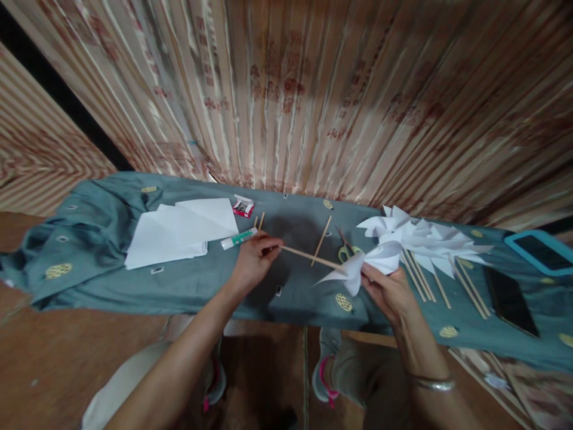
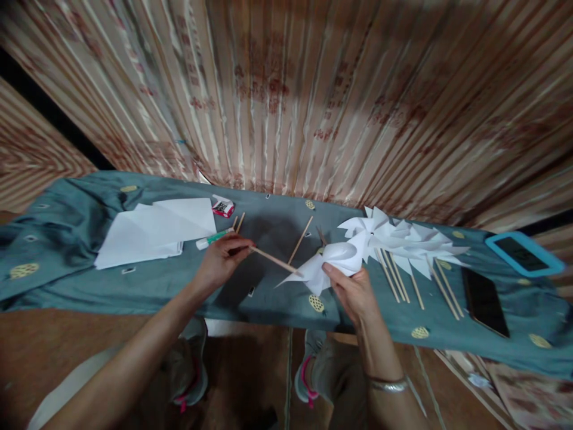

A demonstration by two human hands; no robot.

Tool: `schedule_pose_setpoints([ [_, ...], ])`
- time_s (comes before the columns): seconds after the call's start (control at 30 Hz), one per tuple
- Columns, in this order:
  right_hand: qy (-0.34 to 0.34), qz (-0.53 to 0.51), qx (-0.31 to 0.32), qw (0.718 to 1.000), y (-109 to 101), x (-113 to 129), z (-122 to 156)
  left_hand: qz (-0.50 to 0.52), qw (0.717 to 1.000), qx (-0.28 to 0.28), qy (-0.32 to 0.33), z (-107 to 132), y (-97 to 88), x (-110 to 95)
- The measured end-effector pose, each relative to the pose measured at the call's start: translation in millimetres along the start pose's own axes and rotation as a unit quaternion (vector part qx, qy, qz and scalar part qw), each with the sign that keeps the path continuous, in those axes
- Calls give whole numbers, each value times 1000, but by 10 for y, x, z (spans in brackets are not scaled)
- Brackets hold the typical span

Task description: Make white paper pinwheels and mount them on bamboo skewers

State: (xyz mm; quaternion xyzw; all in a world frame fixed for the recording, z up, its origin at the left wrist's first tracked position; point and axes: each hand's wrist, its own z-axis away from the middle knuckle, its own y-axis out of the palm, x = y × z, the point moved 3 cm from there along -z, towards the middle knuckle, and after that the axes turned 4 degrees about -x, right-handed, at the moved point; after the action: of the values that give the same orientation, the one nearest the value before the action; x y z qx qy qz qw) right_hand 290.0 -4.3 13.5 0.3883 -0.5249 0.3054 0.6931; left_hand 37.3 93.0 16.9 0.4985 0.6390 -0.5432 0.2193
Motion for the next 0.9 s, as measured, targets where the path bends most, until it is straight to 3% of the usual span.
schedule_pose_setpoints([
  [0.1, -3, 1, -7, 1000, -69, 29, 4, 21, 999, 31, -24, 150, -40, -14],
  [0.2, 11, 8, -1, 1000, -72, 58, 55, 89, 990, 54, -94, 322, -44, 39],
  [0.4, 60, 59, 32, 996, -10, 47, 185, 325, 920, 48, -214, 507, 8, -44],
  [0.53, 74, 83, 82, 990, 60, -5, 218, 369, 893, 69, -247, 545, 55, -210],
  [0.67, 88, 84, 124, 985, 161, -49, 217, 386, 880, 106, -255, 587, 123, -326],
  [0.8, 91, 58, 108, 988, 200, -15, 212, 410, 868, 118, -255, 593, 175, -344],
  [0.9, 93, 36, 106, 989, 180, 48, 224, 347, 916, 97, -177, 566, 149, -321],
])
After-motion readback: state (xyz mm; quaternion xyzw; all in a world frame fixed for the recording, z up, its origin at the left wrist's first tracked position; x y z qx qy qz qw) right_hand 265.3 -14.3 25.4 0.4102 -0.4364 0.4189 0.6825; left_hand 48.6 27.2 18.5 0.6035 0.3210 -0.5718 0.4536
